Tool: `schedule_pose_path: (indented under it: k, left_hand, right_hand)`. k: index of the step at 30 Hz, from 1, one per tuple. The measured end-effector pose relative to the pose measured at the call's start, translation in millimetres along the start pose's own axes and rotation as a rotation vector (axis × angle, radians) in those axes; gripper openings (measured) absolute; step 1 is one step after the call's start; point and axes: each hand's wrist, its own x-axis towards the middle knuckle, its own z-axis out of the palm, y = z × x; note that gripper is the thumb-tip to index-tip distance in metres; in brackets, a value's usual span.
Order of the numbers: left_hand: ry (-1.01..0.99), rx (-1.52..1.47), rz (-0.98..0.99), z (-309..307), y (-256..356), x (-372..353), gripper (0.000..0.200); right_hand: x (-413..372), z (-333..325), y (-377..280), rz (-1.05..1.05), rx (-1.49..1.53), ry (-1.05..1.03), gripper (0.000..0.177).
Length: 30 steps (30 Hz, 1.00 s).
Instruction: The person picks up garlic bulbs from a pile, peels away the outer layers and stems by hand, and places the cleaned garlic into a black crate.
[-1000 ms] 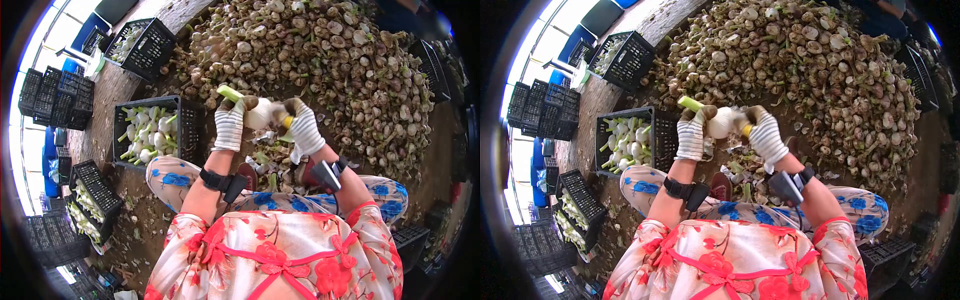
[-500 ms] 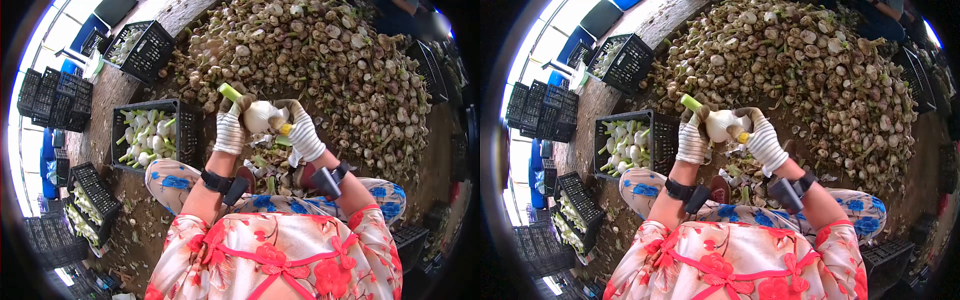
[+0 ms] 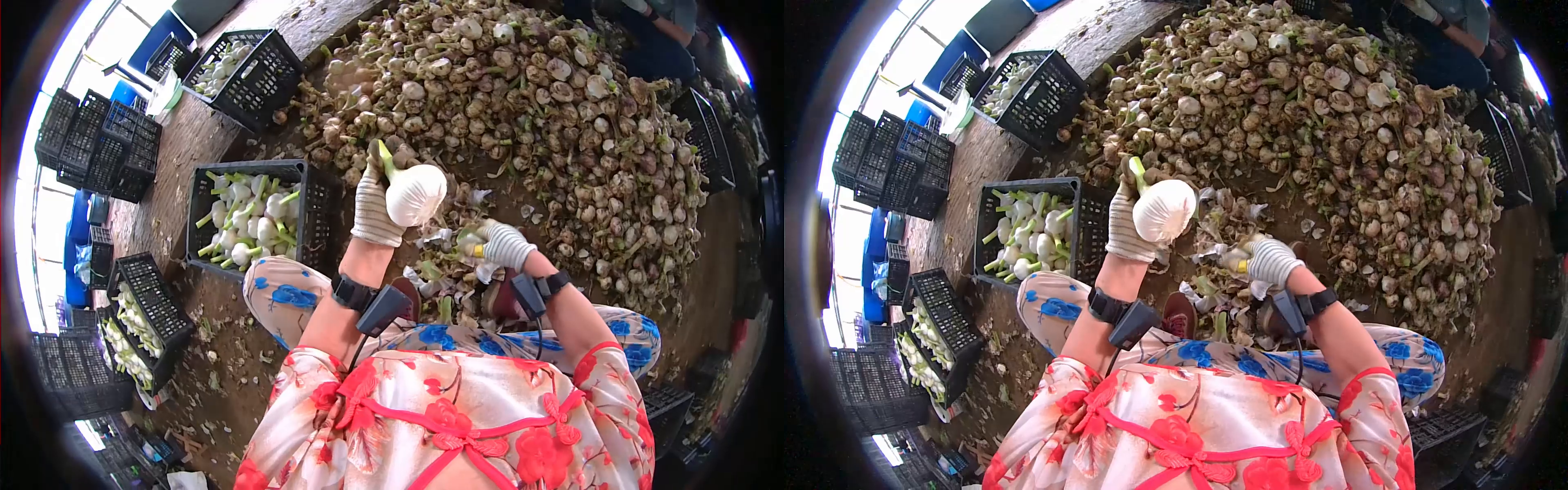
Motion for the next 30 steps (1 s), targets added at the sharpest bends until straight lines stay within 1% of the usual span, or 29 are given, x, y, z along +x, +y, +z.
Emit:
schedule_pose_path:
  k: [2, 3, 4, 5, 6, 7, 8, 10, 11, 12, 14, 15, 16, 17, 18, 19, 20, 21, 23, 24, 26, 27, 28, 29, 30]
  left_hand:
    - [0.075, 0.007, -0.043, -11.6, 3.1, 6.1, 0.038]
    - [-0.066, -0.002, -0.1, -21.4, 4.5, 8.2, 0.034]
    - [-0.063, -0.003, -0.099, -30.0, 4.4, 12.8, 0.034]
    - [-0.073, -0.036, -0.099, -35.8, 3.0, 18.2, 0.032]
    - [-0.083, -0.069, -0.1, -38.2, 0.5, 20.9, 0.03]
    - [-0.092, -0.135, -0.119, -23.0, -2.5, 14.2, 0.036]
    - [-0.093, -0.135, -0.119, -24.4, -3.2, 15.6, 0.036]
    - [-0.057, -0.117, -0.063, -32.4, -1.5, 19.8, 0.033]
    - [-0.081, -0.101, -0.027, -25.5, 1.9, 19.0, 0.029]
    - [-0.083, -0.1, -0.023, -19.8, 3.4, 15.8, 0.029]
    - [0.202, 0.161, 0.079, -7.9, 2.6, 7.2, 0.018]
    - [0.221, 0.208, 0.169, -13.3, 1.7, 8.7, 0.015]
    - [0.223, 0.202, 0.168, -11.1, -2.1, 6.9, 0.015]
    - [0.166, 0.3, 0.292, -4.8, -8.2, 3.5, 0.018]
    - [0.104, 0.4, 0.415, 1.1, -14.5, 1.3, 0.024]
    - [0.036, 0.41, 0.436, 4.5, -21.6, 0.4, 0.036]
    - [0.06, 0.418, 0.381, 9.4, -24.5, -6.1, 0.038]
    - [-0.001, 0.355, 0.377, 9.1, -21.4, -3.4, 0.036]
    - [-0.091, 0.215, 0.366, 15.2, -9.2, -10.2, 0.029]
    - [0.023, 0.237, 0.502, 7.1, -2.8, -6.1, 0.026]
    - [0.449, 0.393, 0.555, -6.3, 14.4, -0.3, 0.026]
    - [0.564, 0.463, 0.505, -8.7, 15.1, -6.3, 0.024]
    - [0.563, 0.46, 0.502, -18.2, 11.8, -8.9, 0.024]
    - [0.585, 0.496, 0.366, -34.1, 7.9, -9.2, 0.022]
    - [0.605, 0.53, 0.23, -22.1, 1.9, -19.3, 0.02]
  right_hand:
    - [-10.6, -21.5, -16.1, -0.039, 0.462, 0.226, 0.037]
    - [-14.0, -29.5, -29.1, -0.207, 0.678, 0.388, 0.038]
    - [-17.0, -36.5, -44.3, -0.375, 0.894, 0.549, 0.039]
    - [-22.5, -47.0, -60.3, -0.371, 0.897, 0.547, 0.039]
    - [-28.5, -58.8, -76.1, -0.42, 0.989, 0.553, 0.039]
    - [-30.8, -64.7, -85.2, -0.472, 1.08, 0.559, 0.038]
    - [-31.2, -63.7, -88.5, -0.473, 1.079, 0.56, 0.038]
    - [-36.6, -56.5, -96.0, -0.396, 0.826, 0.591, 0.031]
    - [-46.6, -51.1, -103.8, -0.532, 0.745, 0.56, 0.021]
    - [-52.4, -50.2, -107.3, -0.503, 0.444, 0.373, 0.021]
    - [-38.9, -26.2, -85.0, -0.365, 0.824, 0.198, 0.037]
    - [-24.5, -20.3, -71.2, -0.343, 1.111, 0.228, 0.045]
    - [-12.1, -22.2, -60.4, -0.314, 1.4, 0.256, 0.054]
    - [-16.0, -33.7, -60.2, -0.31, 1.598, 0.034, 0.062]
    - [-17.6, -41.7, -67.1, -0.383, 1.739, -0.098, 0.059]
    - [-13.0, -37.5, -70.8, -0.345, 1.885, -0.119, 0.059]
    - [-7.6, -32.9, -70.2, -0.305, 2.027, -0.142, 0.06]
    - [-6.4, -30.1, -65.2, -0.302, 2.025, -0.134, 0.06]
    - [-7.9, -27.9, -54.4, -0.365, 2.231, -0.281, 0.063]
    - [-12.0, -31.6, -53.3, -0.358, 2.226, -0.275, 0.063]
    - [-21.5, -40.1, -54.2, -0.318, 2.301, -0.089, 0.065]
    - [-21.5, -41.3, -51.5, -0.304, 2.337, -0.067, 0.065]
    - [-21.6, -43.6, -49.7, -0.302, 2.334, -0.063, 0.065]
    - [-20.7, -46.4, -48.5, -0.314, 2.343, 0.002, 0.064]
    - [-19.7, -48.8, -48.0, -0.325, 2.35, 0.065, 0.063]
